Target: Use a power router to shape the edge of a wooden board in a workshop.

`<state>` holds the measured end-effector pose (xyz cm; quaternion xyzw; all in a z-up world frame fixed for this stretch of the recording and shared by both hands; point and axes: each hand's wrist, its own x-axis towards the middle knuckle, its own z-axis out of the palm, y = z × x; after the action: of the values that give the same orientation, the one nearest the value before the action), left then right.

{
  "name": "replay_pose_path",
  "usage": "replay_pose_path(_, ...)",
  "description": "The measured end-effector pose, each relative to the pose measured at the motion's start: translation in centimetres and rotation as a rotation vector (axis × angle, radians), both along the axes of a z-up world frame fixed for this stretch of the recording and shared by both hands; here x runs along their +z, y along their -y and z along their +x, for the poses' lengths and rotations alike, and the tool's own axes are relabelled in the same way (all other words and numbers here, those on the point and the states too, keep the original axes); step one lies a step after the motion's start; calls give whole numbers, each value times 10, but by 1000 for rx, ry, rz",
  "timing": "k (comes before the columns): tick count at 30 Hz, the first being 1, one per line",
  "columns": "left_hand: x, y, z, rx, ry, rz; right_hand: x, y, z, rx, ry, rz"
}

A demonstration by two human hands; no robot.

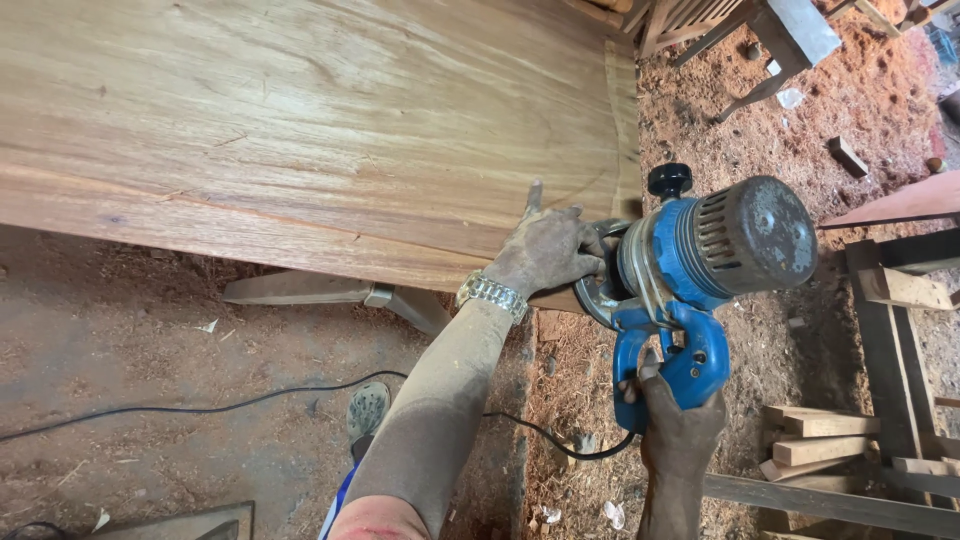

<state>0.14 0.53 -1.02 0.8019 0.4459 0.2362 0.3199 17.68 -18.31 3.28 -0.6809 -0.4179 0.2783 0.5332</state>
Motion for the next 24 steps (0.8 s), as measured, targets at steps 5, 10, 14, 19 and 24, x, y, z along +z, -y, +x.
replay_pose_path(5,-6,-2,2,21,28,5,-2,-1,3,37,9,4)
replay_pose_path(10,-4,-3,1,26,53,-1,11,-7,-11,125,-72,63)
replay_pose_path(14,-11,-4,3,53,76,25,11,-9,-12,146,-35,56)
replay_pose_path(19,0,-1,-1,35,24,-15,2,-10,-1,99,-40,26)
replay_pose_path(24,-9,-4,2,53,43,53,-7,-9,7,25,63,-70)
